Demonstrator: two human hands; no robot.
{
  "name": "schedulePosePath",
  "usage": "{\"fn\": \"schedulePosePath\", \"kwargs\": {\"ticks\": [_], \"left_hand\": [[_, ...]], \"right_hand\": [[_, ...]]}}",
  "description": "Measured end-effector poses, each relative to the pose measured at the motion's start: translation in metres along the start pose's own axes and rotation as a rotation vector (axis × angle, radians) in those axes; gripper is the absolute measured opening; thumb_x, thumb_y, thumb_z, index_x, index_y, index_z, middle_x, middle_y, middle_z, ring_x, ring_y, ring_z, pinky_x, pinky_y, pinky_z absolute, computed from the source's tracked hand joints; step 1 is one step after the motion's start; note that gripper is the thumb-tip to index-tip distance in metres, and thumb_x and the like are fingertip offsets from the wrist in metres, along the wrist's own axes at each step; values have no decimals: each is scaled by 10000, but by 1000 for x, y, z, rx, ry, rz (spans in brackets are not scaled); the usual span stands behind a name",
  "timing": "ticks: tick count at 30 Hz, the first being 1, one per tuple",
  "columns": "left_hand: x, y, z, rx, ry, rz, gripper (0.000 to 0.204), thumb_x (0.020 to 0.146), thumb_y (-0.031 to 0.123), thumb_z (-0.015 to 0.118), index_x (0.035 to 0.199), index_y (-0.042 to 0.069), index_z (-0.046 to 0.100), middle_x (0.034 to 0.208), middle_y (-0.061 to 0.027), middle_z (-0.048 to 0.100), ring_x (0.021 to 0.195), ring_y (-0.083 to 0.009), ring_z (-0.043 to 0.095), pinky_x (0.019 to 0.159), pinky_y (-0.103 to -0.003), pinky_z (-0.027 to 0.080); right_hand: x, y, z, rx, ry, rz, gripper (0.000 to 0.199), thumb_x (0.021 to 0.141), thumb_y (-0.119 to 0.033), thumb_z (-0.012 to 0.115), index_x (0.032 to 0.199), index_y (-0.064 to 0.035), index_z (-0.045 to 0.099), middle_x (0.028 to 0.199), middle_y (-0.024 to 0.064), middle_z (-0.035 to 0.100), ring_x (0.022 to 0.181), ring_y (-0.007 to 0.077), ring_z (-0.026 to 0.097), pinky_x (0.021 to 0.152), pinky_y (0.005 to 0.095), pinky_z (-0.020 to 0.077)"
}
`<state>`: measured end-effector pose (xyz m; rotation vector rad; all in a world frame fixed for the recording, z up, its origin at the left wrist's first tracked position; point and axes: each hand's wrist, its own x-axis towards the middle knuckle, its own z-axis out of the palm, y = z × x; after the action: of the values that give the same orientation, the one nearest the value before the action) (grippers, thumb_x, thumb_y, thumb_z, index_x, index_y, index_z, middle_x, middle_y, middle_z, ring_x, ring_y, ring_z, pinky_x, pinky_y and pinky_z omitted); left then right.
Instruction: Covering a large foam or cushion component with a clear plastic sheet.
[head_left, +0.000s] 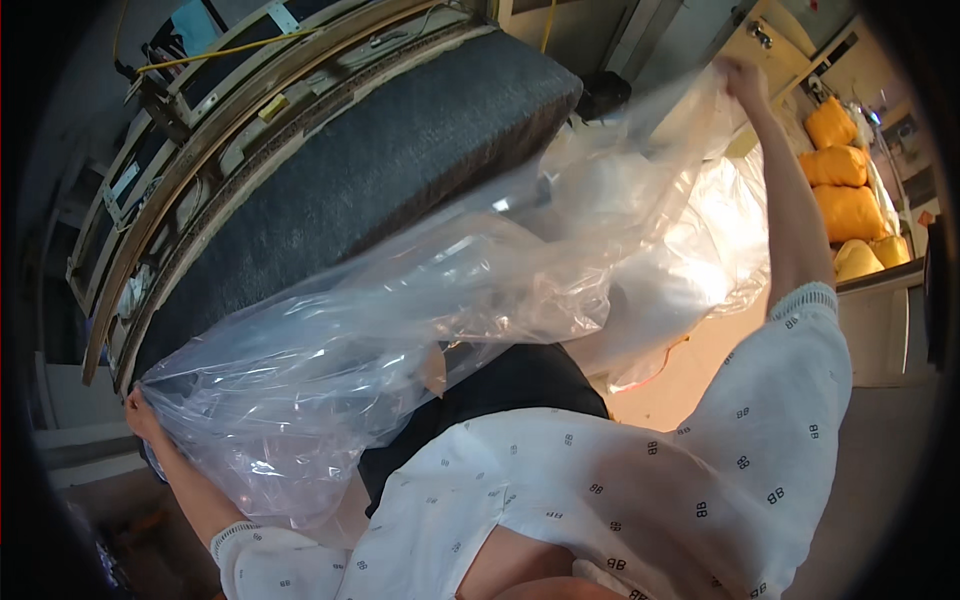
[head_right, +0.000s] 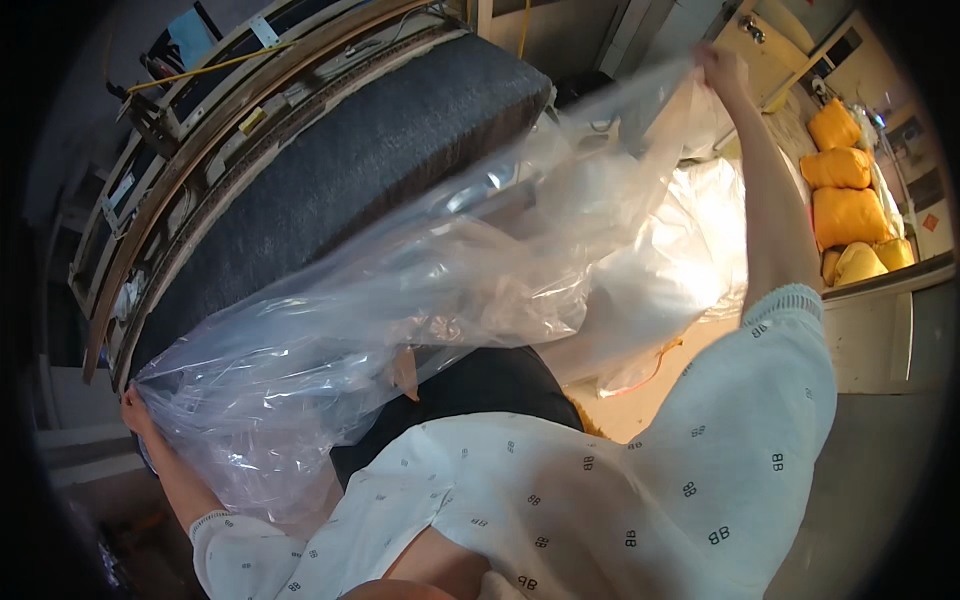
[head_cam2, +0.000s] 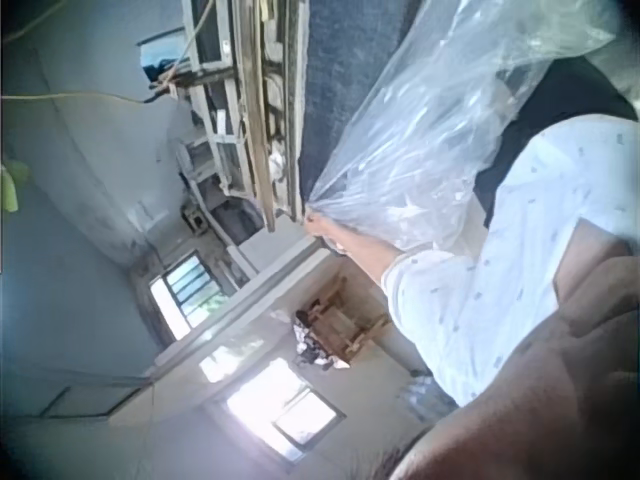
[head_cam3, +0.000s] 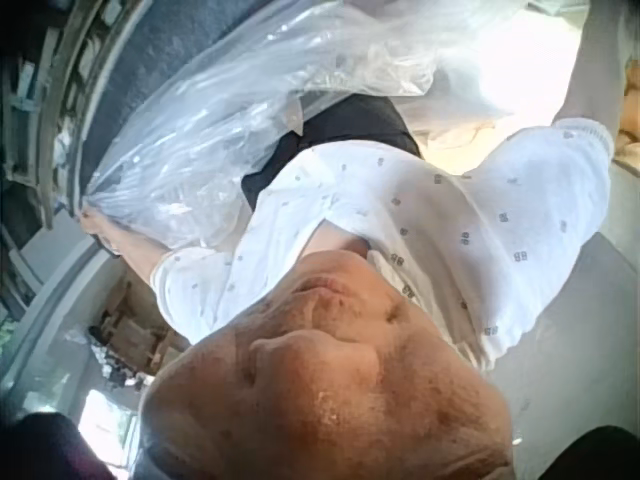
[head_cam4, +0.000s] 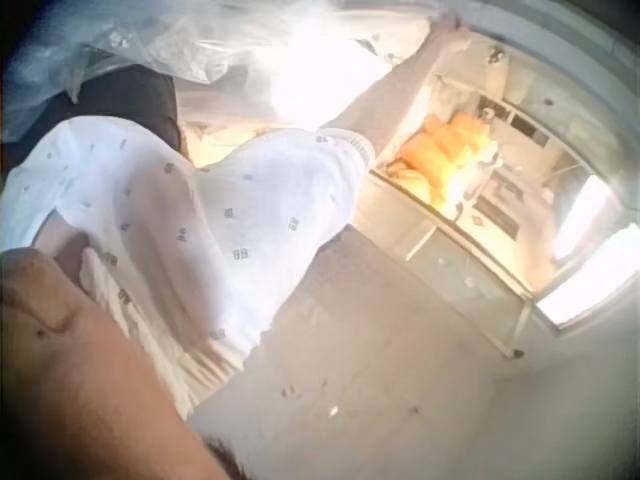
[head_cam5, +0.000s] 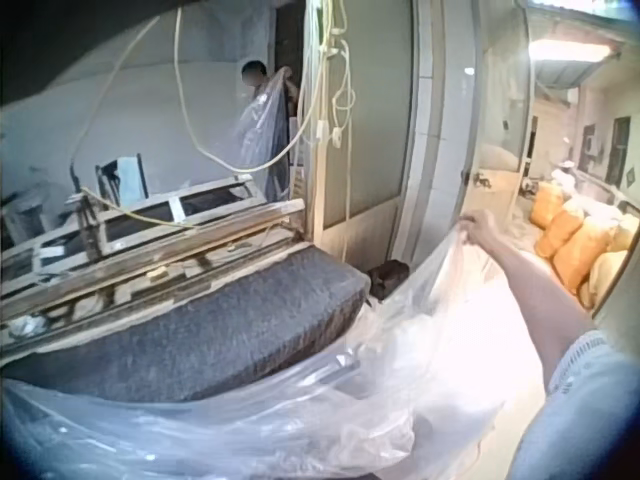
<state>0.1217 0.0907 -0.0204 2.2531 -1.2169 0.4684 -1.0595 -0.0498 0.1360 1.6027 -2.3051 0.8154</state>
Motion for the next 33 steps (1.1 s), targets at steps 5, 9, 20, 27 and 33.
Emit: {"fn": "schedulePosePath", "kwargs": {"ticks": [5,9,20,27,33], "left_hand": [[-15,-22,-4,117,33,-124,337,839,335,526,901,18,625,865,-148,627,813,-308,580,741,-370,431],[-39,-46,-25,52,-50,-38,353,830,332,523,903,-5,598,849,-168,613,790,-310,569,733,-372,423],[-10,-94,-57,-563,-478,-527,460,818,370,560,1048,-26,606,993,-119,620,883,-205,577,801,-316,445],[12,-31,8,206,85,-212,454,752,493,560,956,105,677,992,-118,642,973,-299,580,859,-365,423],[18,-39,-3,185,103,-363,415,745,471,569,941,124,687,996,-105,645,989,-281,574,878,-356,404]], "right_hand": [[20,-153,24,648,810,-305,267,856,-261,521,984,-35,587,959,75,600,899,177,545,800,302,427],[-65,-200,110,685,-265,-308,349,873,-309,503,1096,-42,510,1168,164,488,1104,278,450,906,340,361],[-30,-217,184,333,-422,-397,500,852,-418,488,1204,-63,486,1216,139,483,1107,277,463,940,345,355],[-18,-234,198,-294,137,-400,535,871,-429,395,961,66,577,1157,247,483,1045,421,470,874,531,360],[-183,-302,101,1069,-1082,-367,305,883,-313,503,883,-18,583,824,45,579,756,119,535,722,257,429]]}}
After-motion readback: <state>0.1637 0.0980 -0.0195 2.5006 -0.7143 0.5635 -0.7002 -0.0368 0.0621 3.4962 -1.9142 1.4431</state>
